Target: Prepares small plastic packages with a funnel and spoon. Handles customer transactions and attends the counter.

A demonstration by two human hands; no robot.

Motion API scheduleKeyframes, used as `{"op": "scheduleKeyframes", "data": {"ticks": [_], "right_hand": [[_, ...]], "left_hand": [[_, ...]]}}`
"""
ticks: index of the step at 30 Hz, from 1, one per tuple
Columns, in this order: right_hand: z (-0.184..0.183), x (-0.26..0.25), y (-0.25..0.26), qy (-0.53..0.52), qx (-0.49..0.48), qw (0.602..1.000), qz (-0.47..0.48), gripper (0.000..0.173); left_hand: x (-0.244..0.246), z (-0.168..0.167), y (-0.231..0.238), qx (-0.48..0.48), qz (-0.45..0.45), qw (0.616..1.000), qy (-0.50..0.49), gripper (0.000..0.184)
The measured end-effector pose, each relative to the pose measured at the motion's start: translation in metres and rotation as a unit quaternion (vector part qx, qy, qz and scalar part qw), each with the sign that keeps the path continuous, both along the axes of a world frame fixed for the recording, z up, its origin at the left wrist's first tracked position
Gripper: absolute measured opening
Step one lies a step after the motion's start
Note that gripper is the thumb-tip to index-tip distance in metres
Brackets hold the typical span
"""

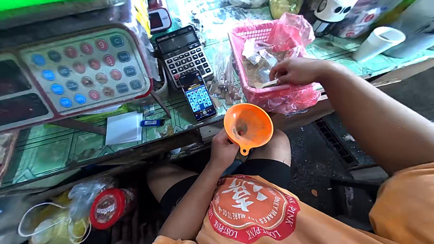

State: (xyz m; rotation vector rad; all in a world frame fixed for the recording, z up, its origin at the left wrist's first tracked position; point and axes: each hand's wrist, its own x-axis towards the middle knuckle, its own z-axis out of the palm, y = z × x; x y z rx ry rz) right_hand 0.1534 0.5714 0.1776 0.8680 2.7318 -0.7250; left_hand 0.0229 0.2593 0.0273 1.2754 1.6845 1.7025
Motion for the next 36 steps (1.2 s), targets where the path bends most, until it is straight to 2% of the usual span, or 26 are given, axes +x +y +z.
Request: {"op": "scheduleKeyframes", "data": {"ticks": [7, 14, 18, 23, 28, 30, 33, 36], "right_hand": [[0.001, 0.010, 0.004, 0.030, -0.181, 0.982, -0.048, 0.013], [0.015, 0.018, 0.007, 0.107, -0.193, 0.972, -0.077, 0.016], [0.028, 0.029, 0.008, 0.139, -0.169, 0.973, -0.072, 0.017], [0.057, 0.033, -0.025, 0.153, -0.110, 0.981, -0.042, 0.013], [0.057, 0.032, -0.092, 0.158, 0.101, 0.979, 0.075, 0.014], [0.052, 0.032, -0.105, 0.172, 0.145, 0.970, 0.097, 0.016], [0.056, 0.033, -0.096, 0.195, 0.166, 0.965, 0.055, 0.016], [0.052, 0.032, -0.069, 0.167, 0.172, 0.971, -0.007, 0.017]], "left_hand": [[0.000, -0.001, 0.006, 0.001, -0.008, 1.000, -0.028, 0.021], [-0.004, 0.000, 0.011, -0.005, 0.004, 1.000, 0.002, 0.021], [-0.003, 0.002, 0.024, 0.007, 0.001, 1.000, 0.030, 0.022], [-0.004, 0.007, 0.034, 0.003, 0.002, 0.999, 0.055, 0.021], [-0.004, 0.012, 0.035, -0.019, 0.030, 0.996, 0.078, 0.021], [-0.004, 0.013, 0.033, -0.031, 0.040, 0.995, 0.083, 0.022], [-0.003, 0.009, 0.028, -0.010, 0.046, 0.996, 0.073, 0.028], [-0.001, 0.003, 0.019, 0.007, 0.053, 0.996, 0.065, 0.035]]}}
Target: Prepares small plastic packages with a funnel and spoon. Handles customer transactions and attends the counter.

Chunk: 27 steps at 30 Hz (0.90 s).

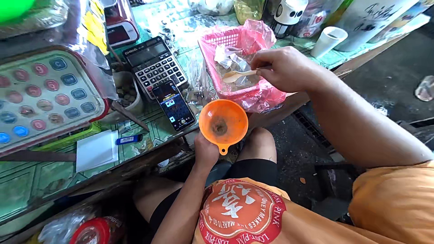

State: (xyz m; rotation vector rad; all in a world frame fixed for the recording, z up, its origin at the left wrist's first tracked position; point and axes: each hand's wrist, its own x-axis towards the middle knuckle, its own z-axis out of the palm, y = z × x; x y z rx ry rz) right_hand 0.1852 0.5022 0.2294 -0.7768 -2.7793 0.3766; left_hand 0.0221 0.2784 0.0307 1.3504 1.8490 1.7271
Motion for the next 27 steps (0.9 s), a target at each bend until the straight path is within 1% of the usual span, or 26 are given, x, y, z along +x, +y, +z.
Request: {"op": "scheduleKeyframes", "data": {"ticks": [4, 6, 8, 10, 14, 17, 21, 24, 27], "right_hand": [[-0.027, -0.011, 0.042, -0.071, -0.036, 0.996, -0.041, 0.017], [-0.045, -0.019, 0.059, -0.099, -0.048, 0.993, -0.053, 0.020], [-0.057, -0.024, 0.070, -0.125, -0.052, 0.989, -0.063, 0.022], [-0.064, -0.025, 0.075, -0.132, -0.065, 0.988, -0.048, 0.021], [-0.052, -0.028, 0.060, -0.139, -0.147, 0.979, 0.016, 0.014], [-0.045, -0.026, 0.057, -0.126, -0.219, 0.967, 0.007, 0.011], [-0.048, -0.018, 0.068, -0.072, -0.289, 0.954, -0.022, 0.012], [-0.043, -0.013, 0.069, -0.027, -0.308, 0.950, -0.043, 0.012], [-0.032, -0.006, 0.065, 0.007, -0.285, 0.958, -0.031, 0.014]], "left_hand": [[0.001, -0.010, -0.006, 0.022, -0.014, 0.999, -0.022, 0.030], [0.004, -0.011, -0.010, 0.014, -0.025, 0.999, -0.034, 0.030], [0.004, -0.012, -0.012, 0.012, -0.037, 0.999, -0.031, 0.026], [0.005, -0.010, -0.013, 0.010, -0.047, 0.998, -0.041, 0.023], [0.004, -0.007, -0.013, 0.002, -0.048, 0.997, -0.057, 0.023], [0.003, -0.005, -0.009, -0.002, -0.047, 0.997, -0.066, 0.023], [0.000, -0.004, -0.003, -0.004, -0.039, 0.998, -0.054, 0.021], [-0.002, -0.005, 0.001, -0.012, -0.036, 0.999, -0.034, 0.019], [-0.003, -0.005, 0.005, -0.020, -0.038, 0.999, -0.016, 0.019]]}}
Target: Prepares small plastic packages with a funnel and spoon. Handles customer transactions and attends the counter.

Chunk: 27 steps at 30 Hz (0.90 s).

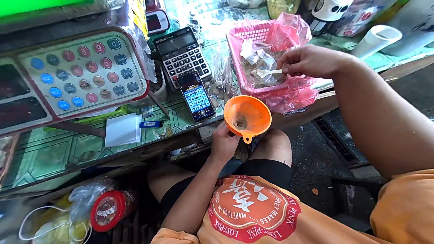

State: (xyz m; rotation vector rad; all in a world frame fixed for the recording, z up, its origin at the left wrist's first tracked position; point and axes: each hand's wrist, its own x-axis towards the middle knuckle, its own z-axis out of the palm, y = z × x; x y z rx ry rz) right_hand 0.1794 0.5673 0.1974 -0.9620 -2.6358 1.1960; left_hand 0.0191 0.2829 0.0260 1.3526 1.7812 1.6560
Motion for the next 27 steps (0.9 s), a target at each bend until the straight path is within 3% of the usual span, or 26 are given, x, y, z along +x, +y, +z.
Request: {"op": "scheduleKeyframes", "data": {"ticks": [6, 11, 17, 23, 27], "right_hand": [[0.034, 0.010, -0.058, 0.057, 0.109, 0.991, 0.055, 0.012], [0.019, 0.003, -0.114, 0.052, 0.286, 0.949, 0.124, 0.016], [0.021, 0.011, -0.090, 0.027, 0.323, 0.946, 0.022, 0.019], [-0.011, 0.011, -0.065, -0.035, 0.343, 0.938, -0.034, 0.024], [-0.008, 0.014, -0.111, 0.080, 0.327, 0.940, -0.053, 0.030]], "left_hand": [[-0.002, 0.004, 0.003, -0.006, 0.016, 1.000, 0.008, 0.020], [-0.001, 0.008, 0.002, -0.010, 0.030, 0.999, 0.023, 0.021], [0.001, 0.003, -0.012, 0.018, 0.039, 0.999, 0.010, 0.032], [-0.004, -0.006, -0.034, 0.033, 0.046, 0.998, 0.020, 0.035], [-0.010, -0.017, -0.056, -0.024, 0.066, 0.997, -0.012, 0.044]]}}
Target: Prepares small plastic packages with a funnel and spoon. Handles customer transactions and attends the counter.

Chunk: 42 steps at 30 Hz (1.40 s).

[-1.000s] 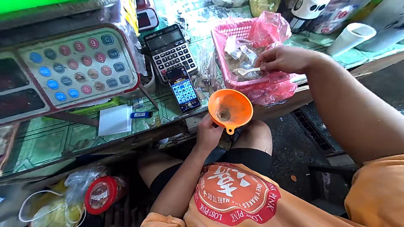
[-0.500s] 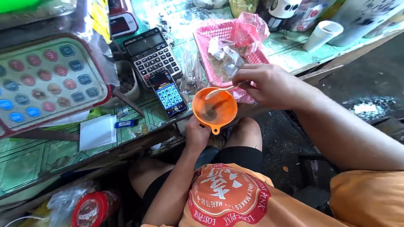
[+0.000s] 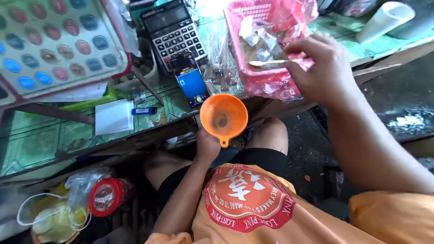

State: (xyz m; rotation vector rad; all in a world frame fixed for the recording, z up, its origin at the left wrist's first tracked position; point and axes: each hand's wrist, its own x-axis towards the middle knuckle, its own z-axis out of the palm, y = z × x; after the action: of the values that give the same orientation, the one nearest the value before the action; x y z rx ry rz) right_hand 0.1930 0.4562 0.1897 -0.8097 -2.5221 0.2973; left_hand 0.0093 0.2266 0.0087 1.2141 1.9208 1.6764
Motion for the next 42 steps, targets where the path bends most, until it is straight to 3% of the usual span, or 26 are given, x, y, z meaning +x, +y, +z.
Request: {"op": "scheduleKeyframes", "data": {"ticks": [4, 8, 14, 20, 24, 26, 30, 32, 34, 38, 42], "right_hand": [[-0.024, -0.008, -0.052, 0.089, -0.087, 0.988, 0.089, 0.024], [-0.056, -0.019, -0.067, 0.106, -0.160, 0.975, 0.107, 0.021], [-0.098, -0.022, -0.077, 0.078, -0.283, 0.951, 0.098, 0.017], [-0.154, -0.044, -0.108, -0.026, -0.497, 0.839, 0.221, 0.038], [-0.187, -0.055, -0.117, -0.020, -0.562, 0.802, 0.204, 0.026], [-0.198, -0.052, -0.111, 0.038, -0.602, 0.778, 0.178, 0.015], [-0.216, -0.030, -0.088, 0.163, -0.721, 0.650, 0.179, 0.018], [-0.222, -0.018, -0.084, 0.221, -0.736, 0.620, 0.159, 0.020], [-0.207, -0.011, -0.081, 0.274, -0.713, 0.628, 0.151, 0.022], [-0.167, -0.009, -0.086, 0.274, -0.605, 0.744, 0.078, 0.026], [-0.149, -0.019, -0.087, 0.291, -0.531, 0.791, 0.082, 0.026]], "left_hand": [[-0.002, -0.007, -0.024, 0.002, 0.024, 1.000, 0.008, 0.050], [-0.010, -0.017, -0.048, -0.042, 0.057, 0.996, 0.050, 0.052], [-0.010, -0.018, -0.065, -0.005, 0.041, 0.999, -0.031, 0.059], [-0.001, 0.005, -0.063, 0.001, -0.006, 0.999, -0.046, 0.054], [0.002, 0.019, -0.032, 0.020, -0.015, 1.000, 0.013, 0.046], [0.002, 0.026, -0.018, 0.011, -0.023, 0.999, 0.021, 0.039], [0.003, 0.064, 0.019, 0.044, -0.070, 0.996, -0.036, 0.023], [0.009, 0.076, 0.039, 0.050, -0.087, 0.995, -0.003, 0.021], [0.009, 0.091, 0.056, 0.055, -0.111, 0.992, 0.029, 0.019], [-0.010, 0.128, 0.066, 0.011, -0.159, 0.986, 0.048, 0.014], [-0.024, 0.151, 0.074, 0.066, -0.180, 0.980, 0.044, 0.012]]}}
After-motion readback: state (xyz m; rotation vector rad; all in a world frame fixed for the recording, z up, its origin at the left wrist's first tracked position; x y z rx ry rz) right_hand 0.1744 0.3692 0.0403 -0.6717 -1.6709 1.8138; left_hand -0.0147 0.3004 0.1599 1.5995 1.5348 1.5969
